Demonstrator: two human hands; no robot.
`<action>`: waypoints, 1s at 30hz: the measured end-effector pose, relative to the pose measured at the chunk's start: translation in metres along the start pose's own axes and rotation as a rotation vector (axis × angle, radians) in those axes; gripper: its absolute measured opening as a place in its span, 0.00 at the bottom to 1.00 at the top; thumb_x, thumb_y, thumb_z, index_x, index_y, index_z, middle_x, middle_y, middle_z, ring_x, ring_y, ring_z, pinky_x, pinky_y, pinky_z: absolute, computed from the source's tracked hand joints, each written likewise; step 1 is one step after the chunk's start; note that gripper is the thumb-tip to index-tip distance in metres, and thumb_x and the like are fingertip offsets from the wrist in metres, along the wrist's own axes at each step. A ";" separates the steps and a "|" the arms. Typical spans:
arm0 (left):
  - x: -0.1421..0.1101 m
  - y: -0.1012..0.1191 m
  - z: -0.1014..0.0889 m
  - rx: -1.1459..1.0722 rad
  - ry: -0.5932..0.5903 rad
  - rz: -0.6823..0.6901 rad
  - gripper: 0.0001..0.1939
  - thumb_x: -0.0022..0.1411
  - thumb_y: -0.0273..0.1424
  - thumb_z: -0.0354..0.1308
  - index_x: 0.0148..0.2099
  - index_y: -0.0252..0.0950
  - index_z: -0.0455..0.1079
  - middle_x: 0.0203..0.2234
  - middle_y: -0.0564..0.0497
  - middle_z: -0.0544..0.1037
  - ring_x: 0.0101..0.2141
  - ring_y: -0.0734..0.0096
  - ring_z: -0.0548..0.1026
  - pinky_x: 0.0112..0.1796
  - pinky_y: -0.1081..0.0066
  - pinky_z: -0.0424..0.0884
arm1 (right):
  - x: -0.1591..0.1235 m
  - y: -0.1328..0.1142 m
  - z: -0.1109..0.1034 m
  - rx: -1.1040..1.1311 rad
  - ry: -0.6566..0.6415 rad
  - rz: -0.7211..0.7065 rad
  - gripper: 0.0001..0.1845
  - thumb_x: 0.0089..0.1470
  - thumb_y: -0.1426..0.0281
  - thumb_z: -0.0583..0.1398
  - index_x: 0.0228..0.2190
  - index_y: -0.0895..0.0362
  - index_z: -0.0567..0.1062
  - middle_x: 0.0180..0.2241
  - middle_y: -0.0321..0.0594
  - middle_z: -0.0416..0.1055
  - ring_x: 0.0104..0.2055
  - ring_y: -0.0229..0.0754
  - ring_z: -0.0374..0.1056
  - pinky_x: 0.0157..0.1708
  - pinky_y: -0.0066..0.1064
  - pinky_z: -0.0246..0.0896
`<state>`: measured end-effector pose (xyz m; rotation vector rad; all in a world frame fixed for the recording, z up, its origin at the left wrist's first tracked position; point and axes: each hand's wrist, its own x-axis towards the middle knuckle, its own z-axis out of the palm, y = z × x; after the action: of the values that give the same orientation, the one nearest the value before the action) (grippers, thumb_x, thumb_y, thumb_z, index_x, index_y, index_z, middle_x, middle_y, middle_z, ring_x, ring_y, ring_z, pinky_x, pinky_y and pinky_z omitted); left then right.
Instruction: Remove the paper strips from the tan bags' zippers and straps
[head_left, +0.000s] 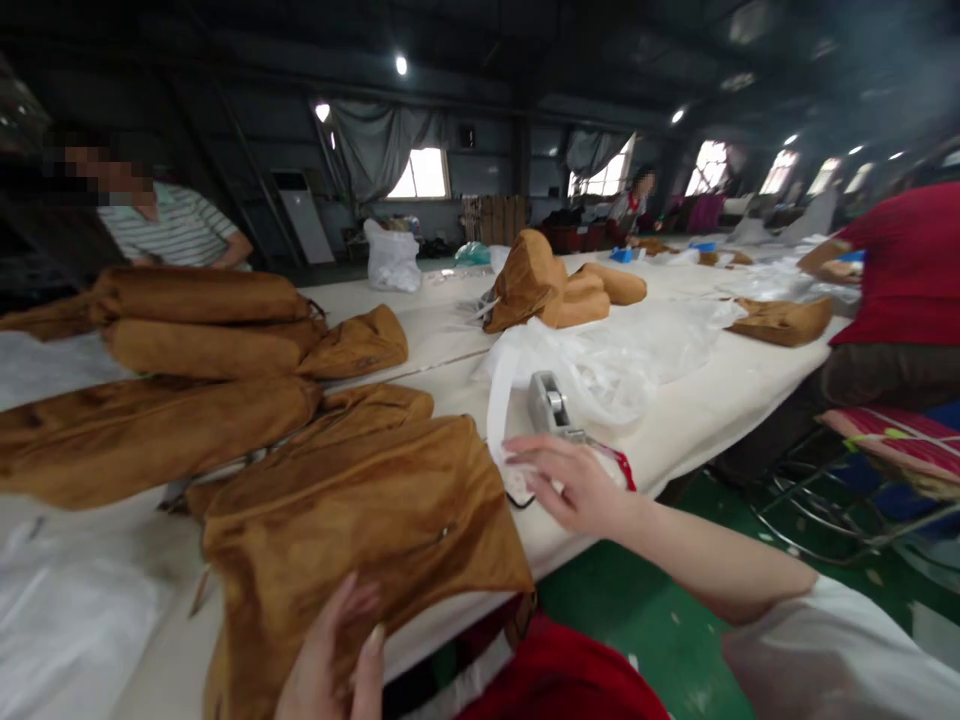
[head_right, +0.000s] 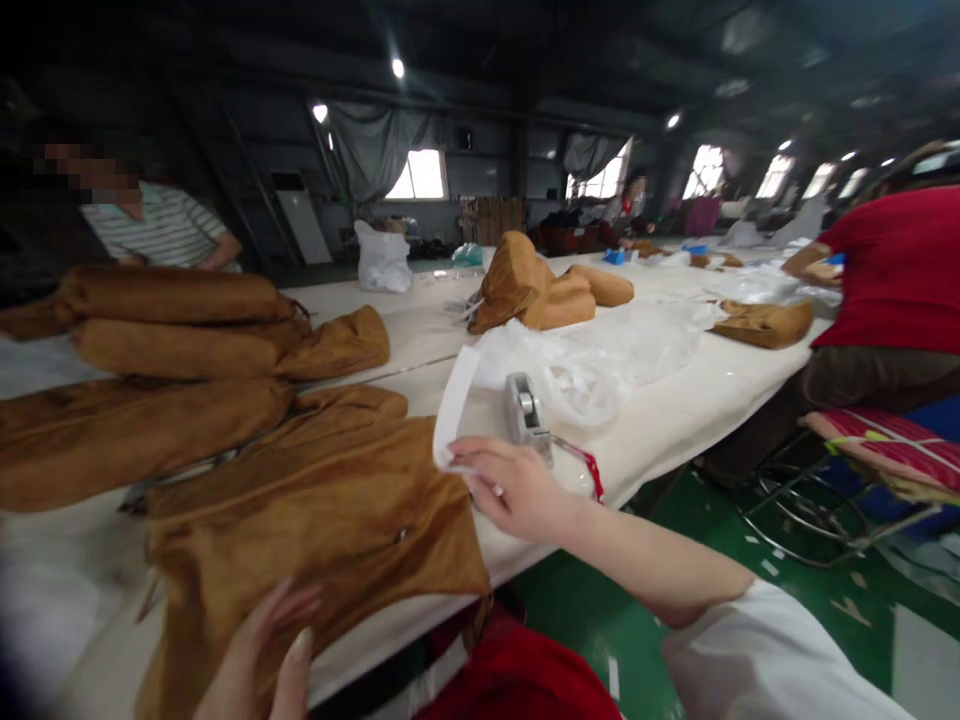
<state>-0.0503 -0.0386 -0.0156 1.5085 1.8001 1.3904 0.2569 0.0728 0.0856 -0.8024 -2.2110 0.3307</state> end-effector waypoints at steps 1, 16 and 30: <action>-0.012 0.008 0.002 -0.164 -0.175 -0.122 0.32 0.55 0.53 0.52 0.58 0.43 0.65 0.44 0.44 0.77 0.45 0.51 0.74 0.49 0.53 0.69 | -0.007 -0.022 0.019 0.083 -0.136 -0.088 0.16 0.58 0.73 0.51 0.46 0.55 0.71 0.53 0.44 0.68 0.51 0.40 0.68 0.48 0.31 0.64; -0.074 -0.004 -0.032 -0.312 0.185 -0.664 0.25 0.55 0.54 0.53 0.30 0.35 0.69 0.13 0.56 0.68 0.13 0.77 0.60 0.16 0.75 0.56 | -0.064 -0.129 0.172 0.619 -0.736 -0.519 0.11 0.54 0.72 0.54 0.35 0.56 0.76 0.43 0.37 0.76 0.40 0.36 0.73 0.40 0.23 0.65; -0.169 0.010 -0.079 -0.024 0.545 -0.752 0.23 0.45 0.51 0.63 0.29 0.35 0.68 0.15 0.58 0.68 0.17 0.78 0.62 0.19 0.78 0.57 | -0.060 -0.081 0.262 1.011 -0.704 0.603 0.22 0.57 0.67 0.56 0.53 0.57 0.60 0.30 0.35 0.74 0.19 0.32 0.68 0.19 0.23 0.60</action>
<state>-0.0528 -0.2251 -0.0210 0.3247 2.2960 1.4565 0.0625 -0.0251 -0.0912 -0.7779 -1.8776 2.0728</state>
